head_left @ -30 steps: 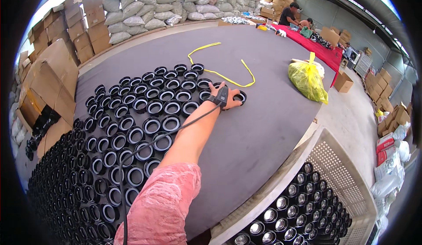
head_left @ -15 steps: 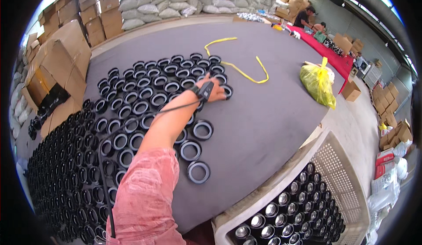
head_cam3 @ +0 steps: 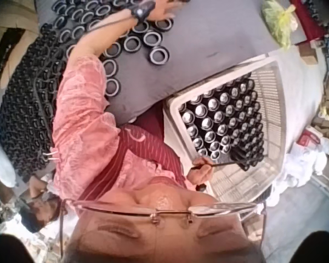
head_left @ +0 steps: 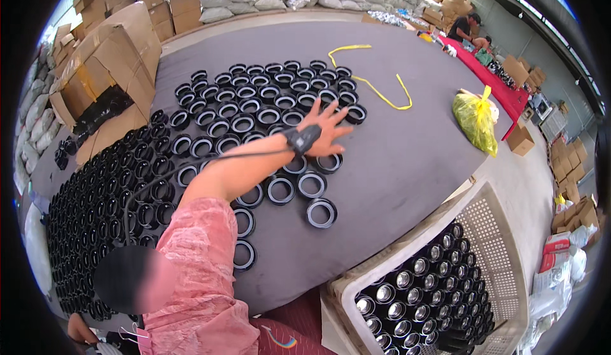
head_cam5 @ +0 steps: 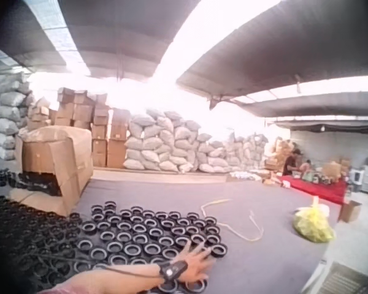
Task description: Inspecting and sorting black plastic rings on a work table in a manufacturing facility.
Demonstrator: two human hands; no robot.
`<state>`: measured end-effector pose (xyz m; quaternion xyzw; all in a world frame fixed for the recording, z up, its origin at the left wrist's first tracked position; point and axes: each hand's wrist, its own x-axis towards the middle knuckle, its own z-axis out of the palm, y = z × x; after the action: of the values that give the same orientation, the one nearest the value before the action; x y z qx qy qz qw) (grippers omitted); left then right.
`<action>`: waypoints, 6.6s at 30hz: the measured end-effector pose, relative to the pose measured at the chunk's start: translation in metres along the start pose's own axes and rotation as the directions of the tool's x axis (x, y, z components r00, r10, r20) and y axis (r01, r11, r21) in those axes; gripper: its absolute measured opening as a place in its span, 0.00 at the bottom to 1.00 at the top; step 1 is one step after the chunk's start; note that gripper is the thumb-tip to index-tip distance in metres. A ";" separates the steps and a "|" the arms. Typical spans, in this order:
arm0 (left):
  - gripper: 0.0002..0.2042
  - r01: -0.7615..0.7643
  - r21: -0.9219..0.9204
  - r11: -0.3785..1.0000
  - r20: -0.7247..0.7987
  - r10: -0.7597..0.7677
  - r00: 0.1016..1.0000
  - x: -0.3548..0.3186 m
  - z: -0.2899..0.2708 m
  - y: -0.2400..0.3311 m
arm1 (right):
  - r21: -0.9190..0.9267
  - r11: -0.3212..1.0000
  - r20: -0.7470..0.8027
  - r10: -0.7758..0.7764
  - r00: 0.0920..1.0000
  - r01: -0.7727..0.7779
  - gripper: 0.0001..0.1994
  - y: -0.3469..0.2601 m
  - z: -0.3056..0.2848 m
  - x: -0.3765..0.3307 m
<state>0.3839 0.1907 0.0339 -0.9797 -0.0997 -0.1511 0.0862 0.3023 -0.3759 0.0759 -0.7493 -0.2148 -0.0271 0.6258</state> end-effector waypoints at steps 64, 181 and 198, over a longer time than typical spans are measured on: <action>0.30 0.315 -0.304 0.899 -0.256 -0.396 0.882 -0.503 -0.124 0.250 | 0.114 0.774 0.578 -0.562 0.592 0.623 0.20 0.138 0.273 0.018; 0.18 0.807 -0.224 0.547 -0.447 -0.793 0.414 -0.615 -0.185 0.263 | 0.431 0.741 0.648 -0.651 0.396 0.515 0.06 0.029 0.243 -0.100; 0.16 0.796 -0.142 0.589 -0.590 -0.696 0.410 -0.631 -0.170 0.274 | 0.318 0.945 0.723 -0.293 0.626 0.075 0.11 0.051 0.249 -0.094</action>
<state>-0.1924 -0.2148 -0.0426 -0.7204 -0.5060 -0.4603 0.1144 0.1787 -0.1731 -0.0544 -0.5768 -0.5352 0.2540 0.5625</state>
